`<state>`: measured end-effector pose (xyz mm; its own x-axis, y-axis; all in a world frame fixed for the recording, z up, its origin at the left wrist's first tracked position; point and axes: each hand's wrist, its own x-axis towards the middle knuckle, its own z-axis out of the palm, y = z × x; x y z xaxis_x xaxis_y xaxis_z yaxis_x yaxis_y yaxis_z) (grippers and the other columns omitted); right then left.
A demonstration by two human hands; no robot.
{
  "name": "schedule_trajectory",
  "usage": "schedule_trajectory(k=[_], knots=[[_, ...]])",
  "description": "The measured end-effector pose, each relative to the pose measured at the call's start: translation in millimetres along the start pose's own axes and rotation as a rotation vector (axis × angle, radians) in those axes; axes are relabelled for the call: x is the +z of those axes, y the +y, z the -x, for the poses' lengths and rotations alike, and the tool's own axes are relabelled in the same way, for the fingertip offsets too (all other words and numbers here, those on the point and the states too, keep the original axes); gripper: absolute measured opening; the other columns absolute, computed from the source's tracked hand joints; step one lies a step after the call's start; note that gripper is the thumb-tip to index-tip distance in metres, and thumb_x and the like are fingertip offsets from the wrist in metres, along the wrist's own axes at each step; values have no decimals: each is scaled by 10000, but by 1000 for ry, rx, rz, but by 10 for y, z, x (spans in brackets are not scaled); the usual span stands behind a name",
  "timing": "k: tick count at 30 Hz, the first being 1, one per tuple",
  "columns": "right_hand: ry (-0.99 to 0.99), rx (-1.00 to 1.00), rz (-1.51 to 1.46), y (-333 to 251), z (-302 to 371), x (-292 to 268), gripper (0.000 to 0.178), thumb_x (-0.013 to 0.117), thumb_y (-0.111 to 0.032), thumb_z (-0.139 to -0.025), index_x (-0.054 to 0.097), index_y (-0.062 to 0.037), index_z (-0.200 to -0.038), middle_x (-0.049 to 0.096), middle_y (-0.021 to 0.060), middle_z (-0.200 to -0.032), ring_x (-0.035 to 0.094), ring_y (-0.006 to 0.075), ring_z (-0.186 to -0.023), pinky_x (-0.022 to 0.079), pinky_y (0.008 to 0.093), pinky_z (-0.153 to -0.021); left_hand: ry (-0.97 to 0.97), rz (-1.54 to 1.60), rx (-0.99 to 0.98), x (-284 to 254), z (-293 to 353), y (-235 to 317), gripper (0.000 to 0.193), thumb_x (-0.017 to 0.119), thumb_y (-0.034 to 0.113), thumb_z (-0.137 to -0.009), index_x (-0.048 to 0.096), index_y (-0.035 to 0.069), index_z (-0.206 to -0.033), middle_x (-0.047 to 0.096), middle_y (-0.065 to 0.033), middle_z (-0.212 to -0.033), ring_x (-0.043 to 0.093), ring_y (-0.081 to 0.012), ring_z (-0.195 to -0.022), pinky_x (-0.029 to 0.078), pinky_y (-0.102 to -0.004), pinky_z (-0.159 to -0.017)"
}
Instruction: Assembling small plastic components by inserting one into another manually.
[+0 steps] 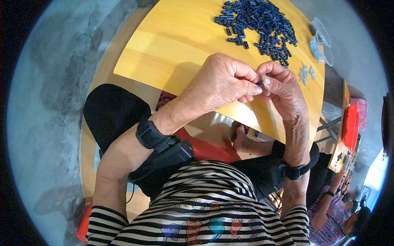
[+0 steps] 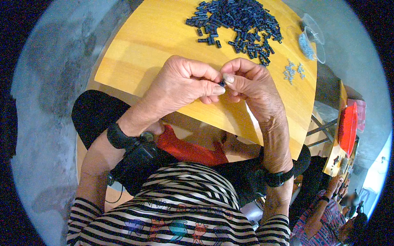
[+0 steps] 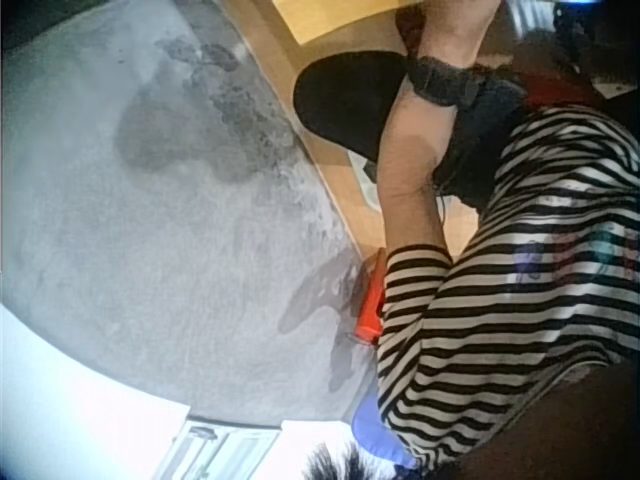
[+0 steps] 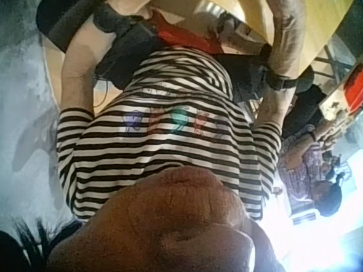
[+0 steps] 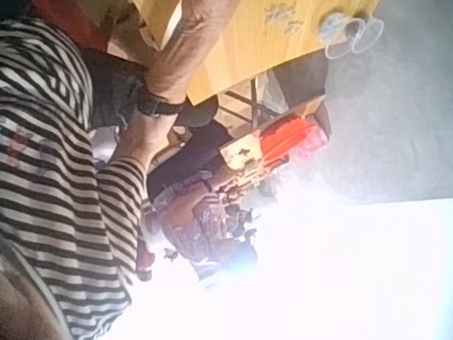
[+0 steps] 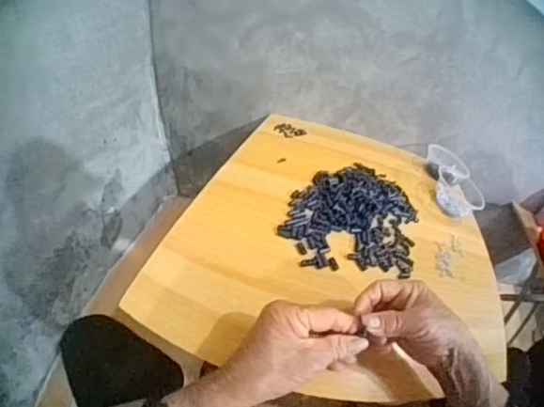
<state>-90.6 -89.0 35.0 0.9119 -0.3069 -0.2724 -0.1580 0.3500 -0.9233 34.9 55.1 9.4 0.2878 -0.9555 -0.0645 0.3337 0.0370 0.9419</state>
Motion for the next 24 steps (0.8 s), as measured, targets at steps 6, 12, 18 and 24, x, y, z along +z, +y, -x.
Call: schedule_trajectory(k=[6, 12, 18, 24], knots=[[135, -87, 426, -97, -10, -45, 177, 697, -158, -798, 638, -33, -908, 613, -8, -725, 489, 52, -574, 375, 185, -507, 141, -402, 304, -13, -135, -104, 93, 734, 53, -727, 698, 9, -802, 656, -49, -704, 600, -101, -625, 485, -233, -563], [198, -59, 488, -69, -3, -116, 165, 693, -168, -798, 644, -45, -898, 603, -22, -717, 470, 41, -568, 359, 176, -503, 174, -642, 540, 9, -228, -133, 110, 746, 50, -683, 698, 17, -776, 631, -59, -668, 590, -139, -610, 461, -250, -546], [210, -43, 558, -37, -37, -166, 136, 681, -160, -807, 646, -52, -883, 588, -34, -695, 442, 26, -553, 336, 167, -493, 184, -720, 544, 13, -295, -205, 96, 738, 60, -671, 692, 20, -746, 618, -65, -633, 585, -161, -573, 455, -279, -523], [232, -84, 612, -8, -61, -132, 101, 682, -103, -798, 650, -27, -857, 618, -9, -722, 518, 46, -620, 415, 192, -541, 204, -828, 525, 21, -315, -215, 91, 726, 89, -666, 684, 33, -724, 616, -80, -642, 601, -213, -579, 463, -309, -527]])
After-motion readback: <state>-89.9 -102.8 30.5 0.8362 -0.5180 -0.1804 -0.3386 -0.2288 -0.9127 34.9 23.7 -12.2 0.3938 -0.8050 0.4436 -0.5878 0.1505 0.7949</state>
